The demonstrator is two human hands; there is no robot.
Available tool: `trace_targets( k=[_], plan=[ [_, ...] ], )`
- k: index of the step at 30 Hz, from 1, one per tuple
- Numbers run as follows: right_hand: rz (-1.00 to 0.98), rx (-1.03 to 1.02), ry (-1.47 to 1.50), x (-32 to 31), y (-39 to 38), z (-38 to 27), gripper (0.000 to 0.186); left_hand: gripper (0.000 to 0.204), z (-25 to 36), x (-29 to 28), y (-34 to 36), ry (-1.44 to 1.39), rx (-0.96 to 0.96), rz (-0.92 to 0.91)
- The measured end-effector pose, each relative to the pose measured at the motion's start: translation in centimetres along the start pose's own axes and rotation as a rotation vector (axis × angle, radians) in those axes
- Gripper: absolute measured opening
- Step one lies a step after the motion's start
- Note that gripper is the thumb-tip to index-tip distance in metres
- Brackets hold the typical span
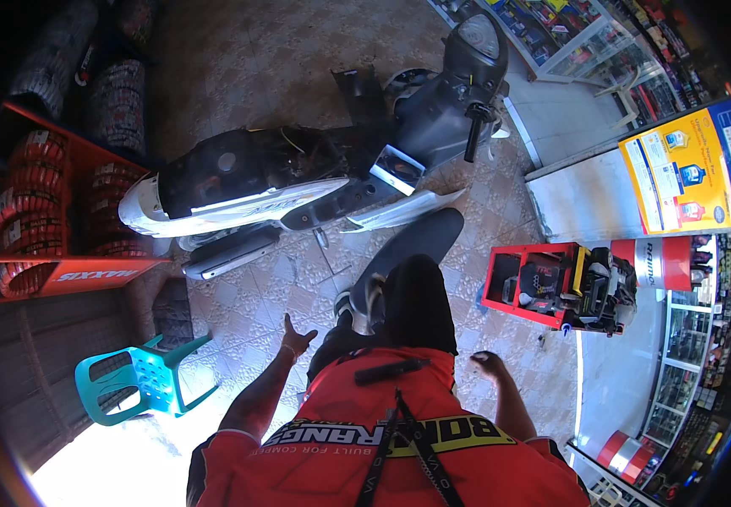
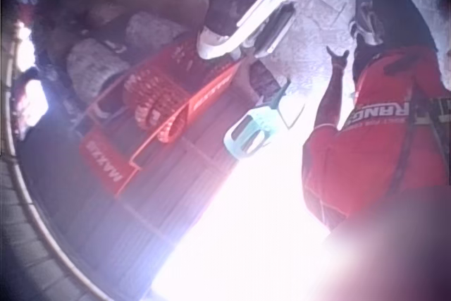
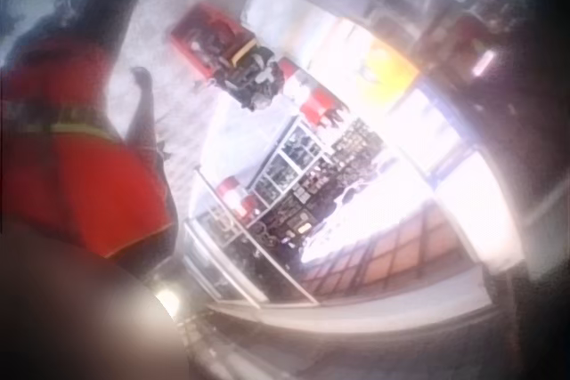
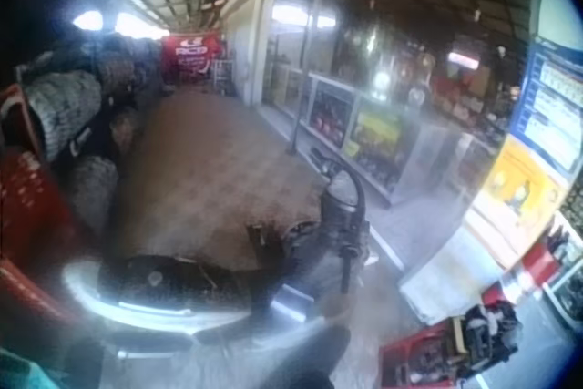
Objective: The person retrieves a flashlight and approaches a white motorcycle. They illuminate the rear wheel area and use a T-handle wrench to loosen and tighten bolts on the rear axle. The person then uses a screwdriver to adjust components near the rear fender and under the seat. The task involves inspecting and adjusting mechanical parts of the motorcycle.
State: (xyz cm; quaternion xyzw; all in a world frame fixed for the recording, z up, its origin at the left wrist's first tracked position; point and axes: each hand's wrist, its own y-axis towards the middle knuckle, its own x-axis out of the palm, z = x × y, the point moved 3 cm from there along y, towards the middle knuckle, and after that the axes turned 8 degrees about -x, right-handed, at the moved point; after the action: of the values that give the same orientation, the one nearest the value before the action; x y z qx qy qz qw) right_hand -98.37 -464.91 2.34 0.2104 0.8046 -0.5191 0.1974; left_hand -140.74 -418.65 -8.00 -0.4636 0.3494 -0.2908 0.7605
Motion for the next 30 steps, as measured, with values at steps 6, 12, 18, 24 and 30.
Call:
trace_targets(
  k=[6, 12, 18, 24, 30],
  plan=[
    [0.250, -0.097, -0.072, -4.5, 5.8, -2.8, 0.028, 0.125, -1.3, -1.3, 0.3, -0.043, 0.006, 0.020],
    [0.065, -0.201, -0.152, -3.4, 10.8, -10.6, 0.041, 0.125, -2.6, -2.7, -0.3, -0.233, -0.014, 0.052],
    [-0.040, -0.351, -0.318, -1.7, 13.3, -21.4, 0.048, 0.123, -4.4, -3.3, -0.3, -0.325, -0.120, 0.064],
    [-0.105, -0.561, -0.444, 0.1, 16.2, -28.8, 0.050, 0.122, -5.3, -2.3, 1.1, -0.378, -0.133, 0.107],
    [-0.228, -0.602, -0.341, 2.8, 26.8, -36.3, 0.050, 0.118, -6.8, -0.3, 3.4, -0.298, -0.214, 0.106]
  ],
)
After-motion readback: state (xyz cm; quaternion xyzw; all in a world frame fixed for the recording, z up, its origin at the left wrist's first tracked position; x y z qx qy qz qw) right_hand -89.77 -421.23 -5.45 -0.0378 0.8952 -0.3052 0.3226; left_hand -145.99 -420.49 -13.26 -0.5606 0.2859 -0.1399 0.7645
